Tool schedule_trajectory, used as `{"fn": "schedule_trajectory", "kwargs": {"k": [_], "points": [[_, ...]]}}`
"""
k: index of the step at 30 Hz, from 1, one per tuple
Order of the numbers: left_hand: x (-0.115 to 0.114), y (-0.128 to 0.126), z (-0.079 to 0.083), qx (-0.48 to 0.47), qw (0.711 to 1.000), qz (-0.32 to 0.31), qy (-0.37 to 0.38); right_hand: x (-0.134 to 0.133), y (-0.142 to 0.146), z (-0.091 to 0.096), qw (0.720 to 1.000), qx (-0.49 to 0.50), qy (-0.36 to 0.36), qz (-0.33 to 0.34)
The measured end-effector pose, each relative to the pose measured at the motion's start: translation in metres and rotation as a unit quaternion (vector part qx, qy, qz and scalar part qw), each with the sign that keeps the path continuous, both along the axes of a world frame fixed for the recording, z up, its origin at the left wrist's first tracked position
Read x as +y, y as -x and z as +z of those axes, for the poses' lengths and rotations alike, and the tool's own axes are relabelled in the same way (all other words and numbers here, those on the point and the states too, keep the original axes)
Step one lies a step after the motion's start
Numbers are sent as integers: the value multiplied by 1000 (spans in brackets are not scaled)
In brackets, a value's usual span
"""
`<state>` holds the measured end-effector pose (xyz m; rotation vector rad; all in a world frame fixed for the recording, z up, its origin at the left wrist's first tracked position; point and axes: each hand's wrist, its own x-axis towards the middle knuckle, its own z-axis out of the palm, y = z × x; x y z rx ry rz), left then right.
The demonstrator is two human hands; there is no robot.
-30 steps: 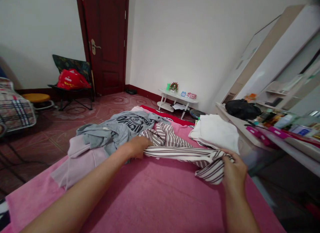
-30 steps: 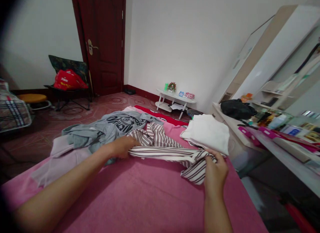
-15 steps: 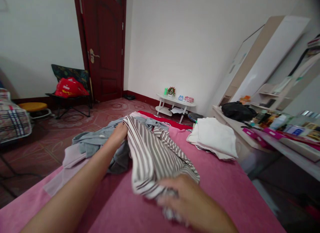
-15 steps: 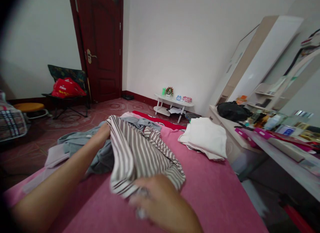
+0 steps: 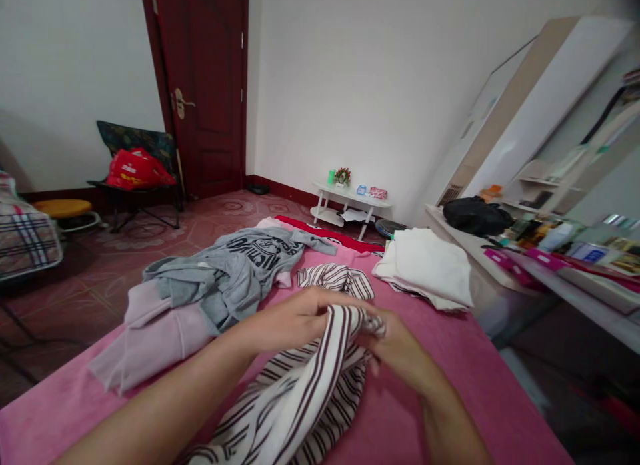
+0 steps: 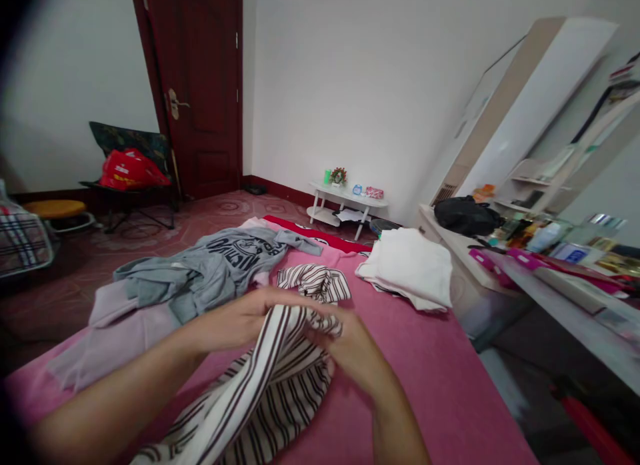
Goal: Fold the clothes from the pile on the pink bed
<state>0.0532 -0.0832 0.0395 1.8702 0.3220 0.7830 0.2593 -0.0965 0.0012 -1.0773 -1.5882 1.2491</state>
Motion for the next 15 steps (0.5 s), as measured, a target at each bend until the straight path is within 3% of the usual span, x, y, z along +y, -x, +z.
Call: {"fn": "schedule_trajectory", "kwargs": {"k": [2, 3, 4, 6, 8, 11, 13, 15], "points": [[9, 2, -6, -28, 994, 107, 11, 8, -10, -3, 986, 85, -9, -144], [12, 3, -9, -30, 989, 142, 15, 12, -17, -1, 963, 144, -29, -224], [13, 5, -12, -16, 987, 157, 11, 14, -23, 2, 931, 207, -54, -296], [10, 4, -19, 65, 991, 118, -24, 16, -37, 12, 866, 311, -93, -381], [0, -2, -30, 187, 979, 33, -75, 14, -48, 23, 820, 373, -134, -412], [-19, -21, -58, 346, 927, -48, -134, 6, -62, 36, 778, 403, -224, -427], [-30, -37, -79, 409, 898, -26, -158, 0, -69, 41, 758, 397, -273, -439], [-36, -49, -96, 412, 896, 38, -159, -4, -74, 45, 754, 382, -296, -444]]}}
